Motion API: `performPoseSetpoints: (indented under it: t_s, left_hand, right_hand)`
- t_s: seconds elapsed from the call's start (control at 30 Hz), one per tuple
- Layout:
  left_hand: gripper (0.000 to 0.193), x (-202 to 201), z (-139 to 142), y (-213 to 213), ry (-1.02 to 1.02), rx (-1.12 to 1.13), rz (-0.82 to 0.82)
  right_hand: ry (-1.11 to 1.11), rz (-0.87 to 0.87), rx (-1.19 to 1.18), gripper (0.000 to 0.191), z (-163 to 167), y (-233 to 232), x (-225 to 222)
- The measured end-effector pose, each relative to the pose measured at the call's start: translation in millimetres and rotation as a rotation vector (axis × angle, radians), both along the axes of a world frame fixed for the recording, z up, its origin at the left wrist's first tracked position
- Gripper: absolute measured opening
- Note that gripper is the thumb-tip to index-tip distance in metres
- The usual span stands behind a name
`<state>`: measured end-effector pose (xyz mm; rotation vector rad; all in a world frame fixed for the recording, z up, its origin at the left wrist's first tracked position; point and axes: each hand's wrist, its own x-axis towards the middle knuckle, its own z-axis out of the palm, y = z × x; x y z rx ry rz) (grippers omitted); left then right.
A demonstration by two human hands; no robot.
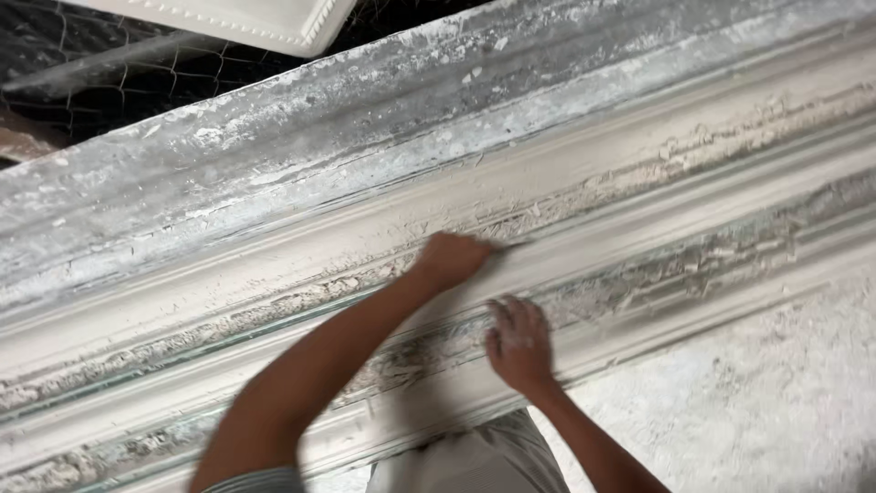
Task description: The person scrapes dried plaster residue out of the grooves of decorative cornice moldings using a small handheld scraper, working along each molding piece section by section and moving finished pieces aside to reach the next one.
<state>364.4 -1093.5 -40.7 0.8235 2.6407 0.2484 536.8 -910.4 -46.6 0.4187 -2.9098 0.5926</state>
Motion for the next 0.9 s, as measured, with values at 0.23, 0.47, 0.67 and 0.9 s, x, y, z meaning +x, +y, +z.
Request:
performPoseSetpoints:
  t_s: [0.23, 0.47, 0.67, 0.9]
  left_hand:
    - [0.056, 138.1, 56.0, -272.6, 0.032, -0.127, 0.355]
    - [0.033, 74.8, 6.0, -106.6, -0.048, -0.431, 0.408]
    - [0.047, 20.6, 3.4, 88.9, 0.062, 0.053, 0.297]
    - [0.064, 70.0, 75.4, -53.1, 0.124, -0.246, -0.104]
  right_hand:
    - [0.157, -0.081, 0.106, 0.053, -5.6, 192.5, -91.9]
    - [0.044, -0.122, 0.087, 0.064, -22.5, 210.5, -99.6]
    - [0.095, -0.088, 0.134, 0.064, -19.6, 221.4, -97.7]
    - [0.109, -0.168, 0.166, 0.062, -14.7, 220.1, -93.7]
